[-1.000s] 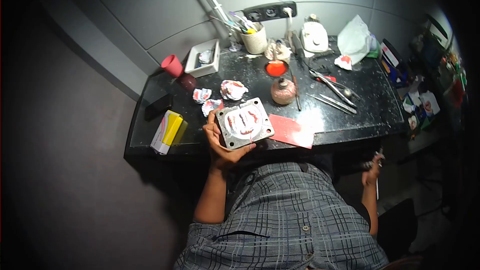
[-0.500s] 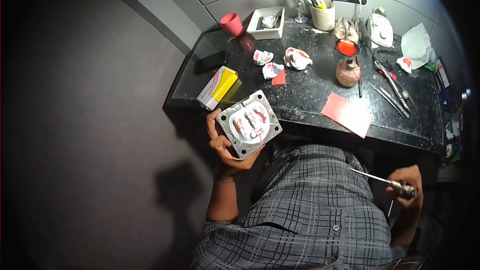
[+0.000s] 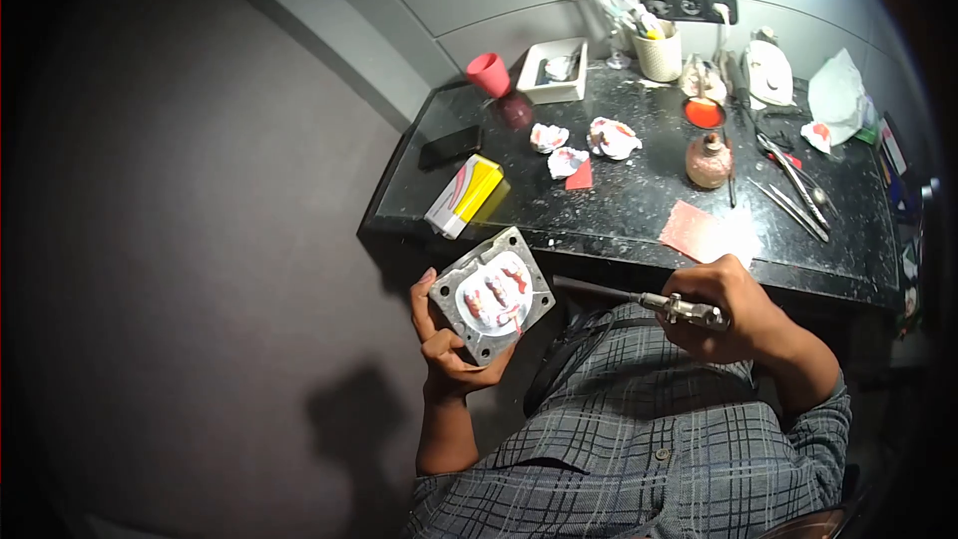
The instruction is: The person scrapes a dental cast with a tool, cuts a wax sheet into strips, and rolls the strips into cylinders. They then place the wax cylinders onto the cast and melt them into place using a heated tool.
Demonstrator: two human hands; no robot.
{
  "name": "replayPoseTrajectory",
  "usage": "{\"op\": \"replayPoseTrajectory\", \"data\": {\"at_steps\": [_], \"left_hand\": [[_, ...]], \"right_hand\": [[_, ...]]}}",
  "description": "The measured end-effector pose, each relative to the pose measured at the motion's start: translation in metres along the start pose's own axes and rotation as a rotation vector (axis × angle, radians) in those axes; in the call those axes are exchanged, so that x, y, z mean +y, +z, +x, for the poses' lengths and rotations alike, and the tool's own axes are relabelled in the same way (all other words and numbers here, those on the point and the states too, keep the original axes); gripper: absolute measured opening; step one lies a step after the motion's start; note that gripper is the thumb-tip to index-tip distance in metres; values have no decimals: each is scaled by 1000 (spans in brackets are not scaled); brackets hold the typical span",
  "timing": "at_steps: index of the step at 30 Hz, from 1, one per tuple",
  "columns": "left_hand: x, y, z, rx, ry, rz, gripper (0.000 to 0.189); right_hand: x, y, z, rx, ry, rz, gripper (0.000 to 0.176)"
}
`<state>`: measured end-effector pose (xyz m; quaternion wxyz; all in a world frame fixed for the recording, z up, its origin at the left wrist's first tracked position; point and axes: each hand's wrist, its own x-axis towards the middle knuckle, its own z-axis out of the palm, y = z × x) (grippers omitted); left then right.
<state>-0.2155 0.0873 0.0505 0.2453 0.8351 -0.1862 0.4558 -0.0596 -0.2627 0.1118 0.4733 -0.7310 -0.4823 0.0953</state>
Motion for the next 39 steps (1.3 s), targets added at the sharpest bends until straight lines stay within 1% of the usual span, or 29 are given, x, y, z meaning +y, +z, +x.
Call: {"op": "replayPoseTrajectory", "data": {"at_steps": [2, 3, 4, 6, 7, 8, 10, 11, 12, 13, 14, 15, 16, 18, 19, 20, 23, 24, 26, 27, 28, 30, 31, 32, 33, 34, 36, 37, 39], "left_hand": [[1, 6, 10, 5, -9, -49, 91], [-5, 13, 11, 25, -16, -127, 93], [-11, 23, 14, 45, -19, -207, 94], [-19, 46, 22, 67, -28, -341, 96], [-30, 59, 23, 65, -59, -449, 96], [-40, 72, 28, 55, -95, -554, 97], [-51, 97, 39, 42, -94, -623, 100], [-55, 108, 43, -15, -175, -703, 102], [-61, 118, 45, -76, -259, -777, 103], [-77, 129, 44, -148, -237, -791, 106], [-84, 136, 49, -156, -230, -808, 106], [-88, 144, 52, -215, -259, -851, 106], [-92, 151, 56, -273, -289, -892, 106], [-101, 161, 67, -333, -270, -953, 107], [-103, 164, 71, -348, -298, -952, 107], [-107, 165, 73, -361, -329, -951, 107], [-122, 165, 85, -467, -326, -882, 105], [-126, 163, 89, -524, -316, -818, 104], [-132, 158, 97, -548, -341, -844, 103], [-136, 154, 102, -639, -289, -699, 102], [-139, 150, 105, -730, -242, -553, 102], [-136, 147, 108, -726, -236, -473, 101], [-131, 144, 110, -768, -277, -415, 101], [-128, 143, 112, -812, -319, -360, 102], [-133, 145, 108, -798, -301, -383, 103], [-138, 148, 105, -798, -310, -387, 103], [-144, 152, 99, -744, -279, -516, 103], [-145, 152, 99, -743, -267, -533, 103], [-152, 155, 92, -732, -292, -565, 104]], "right_hand": [[-1, -22, -3, -243, 238, -19, 17], [0, -29, -7, -221, 299, -23, 18], [13, -40, -15, -261, 312, -65, 14], [43, -61, -41, -275, 333, 146, 12], [62, -73, -61, -307, 293, 178, 15], [76, -85, -81, -345, 335, 209, 20], [89, -106, -119, -380, 345, 279, 28], [93, -112, -140, -350, 413, 278, 31], [96, -116, -165, -273, 560, 305, 33], [102, -115, -190, -166, 631, 324, 34], [110, -112, -216, -62, 704, 344, 35], [126, -108, -244, 41, 707, 366, 37], [138, -101, -268, 188, 731, 405, 29], [156, -82, -306, 536, 826, 245, 20], [169, -70, -325, 728, 785, 362, 26], [208, -45, -351, 1067, 751, 173, 31], [272, -35, -375, 1277, 681, 124, 39], [287, -30, -375, 1275, 683, 124, 39], [310, -25, -371, 1357, 721, -14, 27], [309, -21, -365, 1351, 787, -92, 23], [319, -18, -370, 1339, 790, -86, 23], [330, -15, -370, 1306, 758, -432, 27], [330, -15, -371, 1299, 757, -431, 27], [328, -16, -374, 1264, 821, -391, 28], [320, -18, -374, 1227, 886, -351, 28], [310, -23, -373, 1218, 891, -354, 28], [282, -39, -368, 978, 1059, -316, 28], [248, -45, -349, 965, 1062, -321, 28], [156, -50, -286, 687, 891, -926, 41]]}}
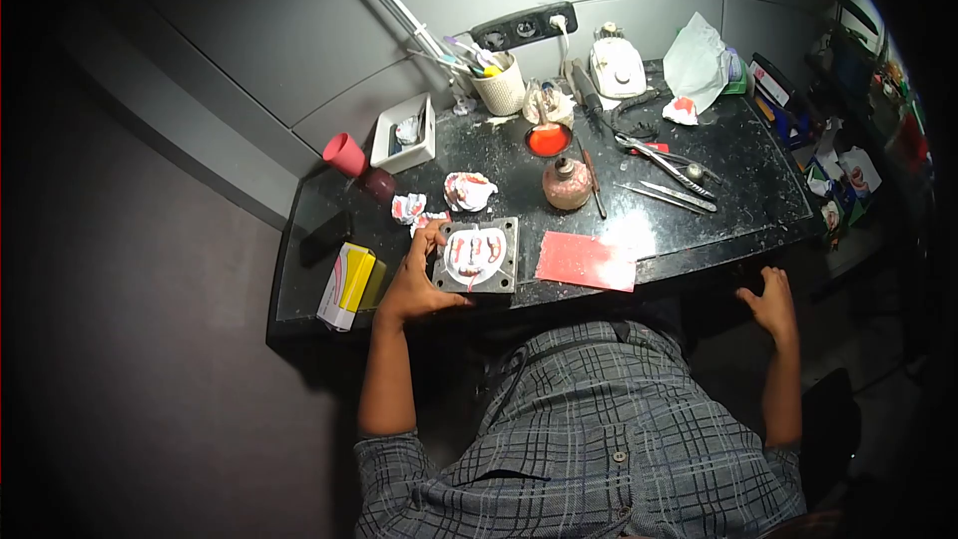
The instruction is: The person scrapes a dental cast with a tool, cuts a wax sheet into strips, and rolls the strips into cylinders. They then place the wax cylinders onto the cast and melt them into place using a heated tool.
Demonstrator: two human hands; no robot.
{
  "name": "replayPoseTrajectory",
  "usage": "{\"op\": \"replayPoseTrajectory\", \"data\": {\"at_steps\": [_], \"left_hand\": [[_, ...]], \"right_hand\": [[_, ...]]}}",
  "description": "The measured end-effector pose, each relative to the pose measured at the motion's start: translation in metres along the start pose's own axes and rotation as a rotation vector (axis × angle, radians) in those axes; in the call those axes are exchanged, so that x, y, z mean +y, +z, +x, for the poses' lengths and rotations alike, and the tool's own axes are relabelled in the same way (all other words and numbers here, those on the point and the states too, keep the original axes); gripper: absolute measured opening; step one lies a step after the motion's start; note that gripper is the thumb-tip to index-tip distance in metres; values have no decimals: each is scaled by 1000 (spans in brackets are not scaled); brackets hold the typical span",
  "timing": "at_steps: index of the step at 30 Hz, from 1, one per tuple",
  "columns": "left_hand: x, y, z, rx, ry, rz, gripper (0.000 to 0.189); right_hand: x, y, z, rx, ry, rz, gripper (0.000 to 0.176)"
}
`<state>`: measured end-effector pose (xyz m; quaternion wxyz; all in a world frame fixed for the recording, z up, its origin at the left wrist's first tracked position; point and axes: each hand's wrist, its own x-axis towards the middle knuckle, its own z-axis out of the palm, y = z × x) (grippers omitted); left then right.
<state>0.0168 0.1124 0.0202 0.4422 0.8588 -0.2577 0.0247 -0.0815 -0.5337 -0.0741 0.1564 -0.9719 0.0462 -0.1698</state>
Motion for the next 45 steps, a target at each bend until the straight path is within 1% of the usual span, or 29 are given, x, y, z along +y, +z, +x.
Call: {"op": "replayPoseTrajectory", "data": {"at_steps": [1, 3, 4, 5, 6, 7, 9, 10, 11, 13, 15, 16, 18, 19, 21, 23, 24, 25, 27, 29, 31, 34, 35, 37, 38, 40, 43, 44, 45], "left_hand": [[-4, 1, -2, 2, 3, -30, 106], [9, 1, -4, 4, -38, -47, 107], [15, 0, -4, 8, -37, -5, 108], [20, 0, -4, 10, -36, 36, 109], [22, 2, -5, 49, -15, -6, 92], [26, -1, -7, 47, -18, -10, 92], [34, -12, -9, 129, -29, 361, 69], [36, -14, -10, 237, -21, 303, 46], [25, -19, -13, 324, -51, 259, 38], [18, -25, -16, 407, -66, 132, 33], [26, -24, -17, 396, -84, 119, 29], [32, -18, -17, 400, -35, 177, 27], [48, -9, -14, 400, 59, 281, 21], [55, -5, -12, 399, 55, 277, 21], [62, 4, -11, 403, 135, 289, 22], [61, 10, -9, 407, 141, 244, 23], [60, 11, -7, 436, 158, 223, 22], [58, 13, -4, 469, 179, 203, 21], [48, 18, -5, 467, 173, 162, 23], [43, 21, -3, 473, 176, 144, 25], [42, 23, -3, 476, 174, 132, 26], [37, 30, -4, 473, 163, 80, 26], [36, 32, -5, 464, 152, 51, 26], [37, 35, -3, 461, 155, 23, 26], [36, 36, -1, 455, 162, 30, 27], [34, 38, 0, 449, 160, 32, 27], [31, 40, 8, 484, 173, -11, 27], [30, 40, 10, 491, 193, -23, 28], [29, 39, 12, 497, 214, -33, 28]], "right_hand": [[-22, -23, 3, -8, -6, -4, 41], [-59, -61, 11, -145, 32, 96, 46], [-79, -78, 17, -150, 32, 92, 46], [-99, -94, 22, -273, -7, 289, 44], [-114, -100, 28, -396, -44, 487, 41], [-124, -100, 33, -347, -314, 439, 40], [-153, -100, 42, -323, -546, 455, 40], [-165, -95, 48, -339, -614, 458, 43], [-176, -86, 54, -355, -682, 460, 46], [-202, -62, 64, -334, -764, 490, 62], [-223, -36, 69, -247, -787, 406, 79], [-232, -28, 71, -273, -772, 366, 91], [-237, -13, 77, -320, -746, 337, 94], [-238, -9, 79, -366, -723, 308, 97], [-237, -14, 83, -405, -708, 343, 97], [-237, -23, 83, -428, -670, 390, 94], [-237, -33, 83, -482, -637, 421, 89], [-235, -39, 84, -484, -635, 415, 89], [-226, -51, 84, -390, -591, 390, 87], [-214, -75, 87, -306, -546, 501, 88], [-191, -105, 96, -404, -586, 678, 84], [-141, -123, 105, -846, -397, 1331, 77], [-128, -134, 112, -1094, -23, 1198, 74], [-122, -119, 101, -837, 151, 849, 64], [-119, -125, 101, -833, 150, 847, 64], [-116, -140, 100, -1021, 100, 1327, 55], [-101, -124, 105, -1008, 156, 1187, 53], [-106, -103, 98, -651, 153, 806, 51], [-111, -109, 103, -817, 200, 915, 56]]}}
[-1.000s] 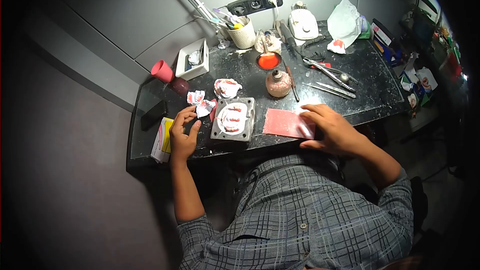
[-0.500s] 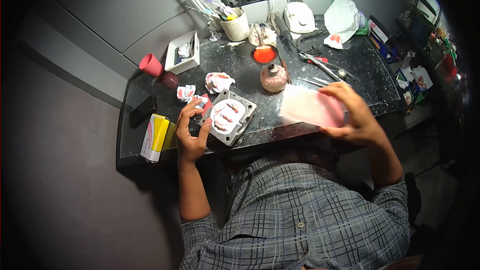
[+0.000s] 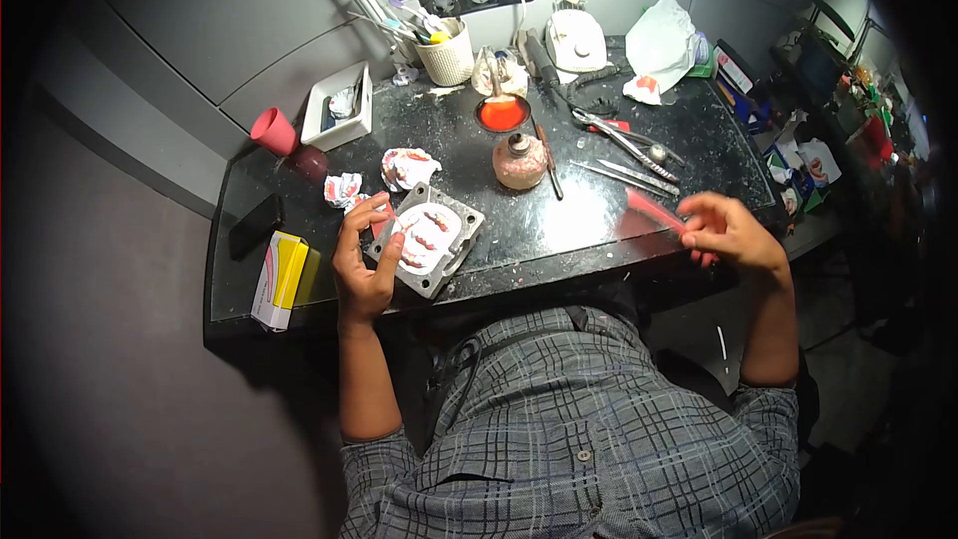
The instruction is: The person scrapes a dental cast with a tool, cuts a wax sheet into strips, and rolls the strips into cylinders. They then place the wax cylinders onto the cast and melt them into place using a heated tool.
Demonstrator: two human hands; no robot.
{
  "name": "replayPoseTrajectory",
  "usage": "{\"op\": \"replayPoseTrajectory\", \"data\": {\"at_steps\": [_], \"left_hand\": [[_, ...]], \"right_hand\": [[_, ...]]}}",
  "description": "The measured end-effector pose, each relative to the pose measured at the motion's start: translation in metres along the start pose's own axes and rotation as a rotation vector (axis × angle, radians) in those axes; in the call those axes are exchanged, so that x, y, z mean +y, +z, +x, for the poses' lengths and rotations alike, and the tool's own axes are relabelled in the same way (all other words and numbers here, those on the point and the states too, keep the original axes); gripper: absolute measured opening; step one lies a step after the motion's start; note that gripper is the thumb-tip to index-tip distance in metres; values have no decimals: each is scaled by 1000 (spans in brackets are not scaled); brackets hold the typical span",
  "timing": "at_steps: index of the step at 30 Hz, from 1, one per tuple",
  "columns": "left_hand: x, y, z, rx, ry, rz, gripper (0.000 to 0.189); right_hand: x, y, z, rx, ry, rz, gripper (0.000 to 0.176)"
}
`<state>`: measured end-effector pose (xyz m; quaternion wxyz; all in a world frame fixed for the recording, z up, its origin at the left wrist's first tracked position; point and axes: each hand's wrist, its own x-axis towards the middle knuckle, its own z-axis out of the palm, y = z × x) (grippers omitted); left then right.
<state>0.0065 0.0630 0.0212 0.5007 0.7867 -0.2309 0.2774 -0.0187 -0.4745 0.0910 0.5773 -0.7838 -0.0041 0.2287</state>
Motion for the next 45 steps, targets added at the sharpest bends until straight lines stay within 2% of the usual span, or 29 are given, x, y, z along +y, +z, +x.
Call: {"op": "replayPoseTrajectory", "data": {"at_steps": [2, 3, 4, 6, 7, 10, 12, 16, 18, 20, 24, 31, 45], "left_hand": [[-5, 2, 1, 25, 17, -11, 28], [-8, 4, -2, 40, 25, -21, 28], [-10, 7, -6, 42, 19, -21, 28], [-15, 14, -8, 125, 10, -143, 28], [-21, 14, -12, 102, -4, -96, 29], [-20, 14, -14, 65, 3, -35, 32], [-16, 14, -17, 81, -92, 7, 34], [-9, 17, -14, 85, -132, 65, 42], [-8, 17, -15, 89, -136, 66, 43], [-8, 17, -15, 93, -140, 68, 44], [-7, 17, -15, 100, -146, 78, 44], [-6, 17, -16, 97, -157, 96, 44], [-4, 17, -16, 76, -181, 108, 44]], "right_hand": [[-10, 3, -3, -314, -71, 192, 63], [-15, 9, -3, -331, -182, 158, 71], [-20, 15, 2, -334, -177, 158, 71], [-29, 24, 19, -34, -462, -257, 76], [-31, 29, 31, 75, -625, -399, 83], [-47, 42, 49, 148, -812, -512, 81], [-56, 45, 60, 148, -815, -538, 80], [-68, 47, 83, 174, -807, -550, 75], [-70, 44, 94, 187, -829, -589, 73], [-71, 42, 105, 170, -758, -550, 71], [-67, 41, 128, 166, -753, -446, 69], [-67, 38, 147, 206, -634, -474, 65], [-73, 44, 123, 68, -729, -384, 59]]}}
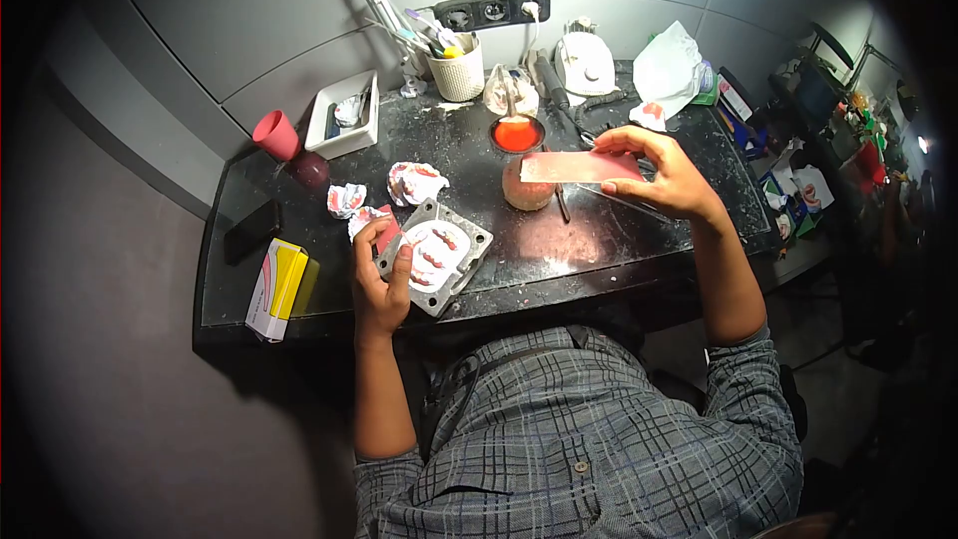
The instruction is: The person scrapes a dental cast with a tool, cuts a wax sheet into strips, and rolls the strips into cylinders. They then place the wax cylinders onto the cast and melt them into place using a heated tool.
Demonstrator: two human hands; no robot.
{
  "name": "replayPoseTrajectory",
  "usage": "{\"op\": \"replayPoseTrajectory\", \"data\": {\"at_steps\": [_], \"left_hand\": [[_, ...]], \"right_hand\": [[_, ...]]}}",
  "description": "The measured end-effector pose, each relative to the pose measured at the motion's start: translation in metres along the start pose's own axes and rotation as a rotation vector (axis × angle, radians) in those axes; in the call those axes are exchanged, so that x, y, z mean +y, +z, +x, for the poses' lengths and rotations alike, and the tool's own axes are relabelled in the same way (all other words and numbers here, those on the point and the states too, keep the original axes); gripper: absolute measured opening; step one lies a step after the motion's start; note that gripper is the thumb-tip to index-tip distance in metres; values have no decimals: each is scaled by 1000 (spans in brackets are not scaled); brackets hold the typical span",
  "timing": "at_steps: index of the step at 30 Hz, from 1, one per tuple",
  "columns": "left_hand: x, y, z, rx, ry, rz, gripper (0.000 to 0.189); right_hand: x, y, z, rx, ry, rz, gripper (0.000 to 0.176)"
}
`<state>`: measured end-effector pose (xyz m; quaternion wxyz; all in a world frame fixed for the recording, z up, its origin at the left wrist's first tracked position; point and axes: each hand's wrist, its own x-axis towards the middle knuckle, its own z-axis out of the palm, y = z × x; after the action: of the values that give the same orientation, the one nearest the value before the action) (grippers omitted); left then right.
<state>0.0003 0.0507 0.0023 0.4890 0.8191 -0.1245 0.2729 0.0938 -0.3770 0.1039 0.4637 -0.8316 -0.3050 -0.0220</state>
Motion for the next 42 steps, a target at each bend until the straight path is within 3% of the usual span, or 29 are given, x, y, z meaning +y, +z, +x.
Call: {"op": "replayPoseTrajectory", "data": {"at_steps": [18, 23, 25, 27, 28, 29, 31, 42], "left_hand": [[1, 0, 0, 17, 10, 16, 43], [1, 0, -1, 15, 13, 21, 44], [3, -1, 0, 11, -4, 20, 44], [3, -1, -1, 10, -10, 17, 44], [3, -1, 0, 10, -16, 14, 44], [3, 0, 0, 10, -17, 14, 44], [4, 0, 0, 14, -24, 15, 44], [-3, 1, -2, 28, -6, -1, 43]], "right_hand": [[-3, -4, -3, -17, 56, 66, 50], [-14, -14, -23, -195, 65, 744, 26], [-16, -13, -28, -185, 164, 821, 28], [13, -5, -33, -49, 327, 821, 30], [24, 9, -27, 110, 285, 700, 31], [26, 6, -28, 110, 287, 701, 31], [4, 2, -24, -59, 501, 812, 28], [44, 22, 11, 96, 643, 945, 26]]}}
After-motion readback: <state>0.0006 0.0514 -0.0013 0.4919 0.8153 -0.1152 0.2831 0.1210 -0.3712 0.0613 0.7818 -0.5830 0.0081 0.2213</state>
